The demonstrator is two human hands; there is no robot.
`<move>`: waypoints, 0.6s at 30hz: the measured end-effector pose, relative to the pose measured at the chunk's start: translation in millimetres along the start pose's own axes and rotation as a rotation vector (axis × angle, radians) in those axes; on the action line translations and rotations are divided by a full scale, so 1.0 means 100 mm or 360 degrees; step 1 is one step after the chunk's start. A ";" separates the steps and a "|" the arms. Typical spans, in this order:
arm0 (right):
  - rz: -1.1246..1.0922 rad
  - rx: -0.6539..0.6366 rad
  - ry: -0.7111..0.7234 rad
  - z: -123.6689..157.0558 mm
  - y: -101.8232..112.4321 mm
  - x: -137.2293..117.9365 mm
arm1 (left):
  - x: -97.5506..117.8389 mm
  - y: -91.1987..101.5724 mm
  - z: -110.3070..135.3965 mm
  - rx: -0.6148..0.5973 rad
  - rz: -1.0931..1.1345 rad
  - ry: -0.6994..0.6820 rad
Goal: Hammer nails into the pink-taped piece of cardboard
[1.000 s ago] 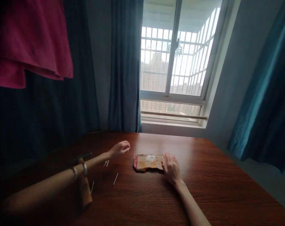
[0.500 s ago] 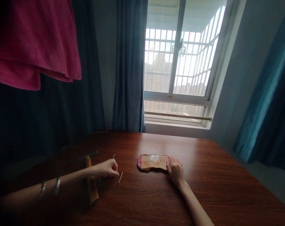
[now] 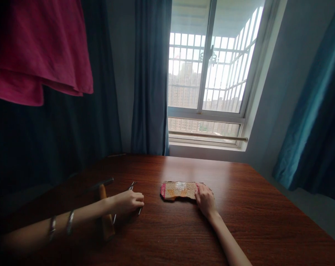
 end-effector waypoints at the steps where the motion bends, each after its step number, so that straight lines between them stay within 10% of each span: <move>1: -0.0007 -0.0003 0.0001 0.00 0.00 0.00 | 0.01 -0.02 0.01 -0.0028 -0.0031 -0.0059; 9: 0.0002 -0.0013 0.0015 0.00 0.00 -0.03 | -0.13 0.02 -0.21 0.0208 0.0420 0.0155; 18: 0.0025 -0.0057 -0.0026 -0.01 -0.03 0.01 | -0.22 -0.06 -1.37 0.0994 0.1838 0.0888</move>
Point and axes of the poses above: each hand's wrist, its own z-axis away from the middle knuckle, its own y-axis out of the back of the hand, x = y × z, the point moved 6 cm from there along -z, towards the middle knuckle, and after that the axes turned 12 degrees about z, right-handed, at the moved point
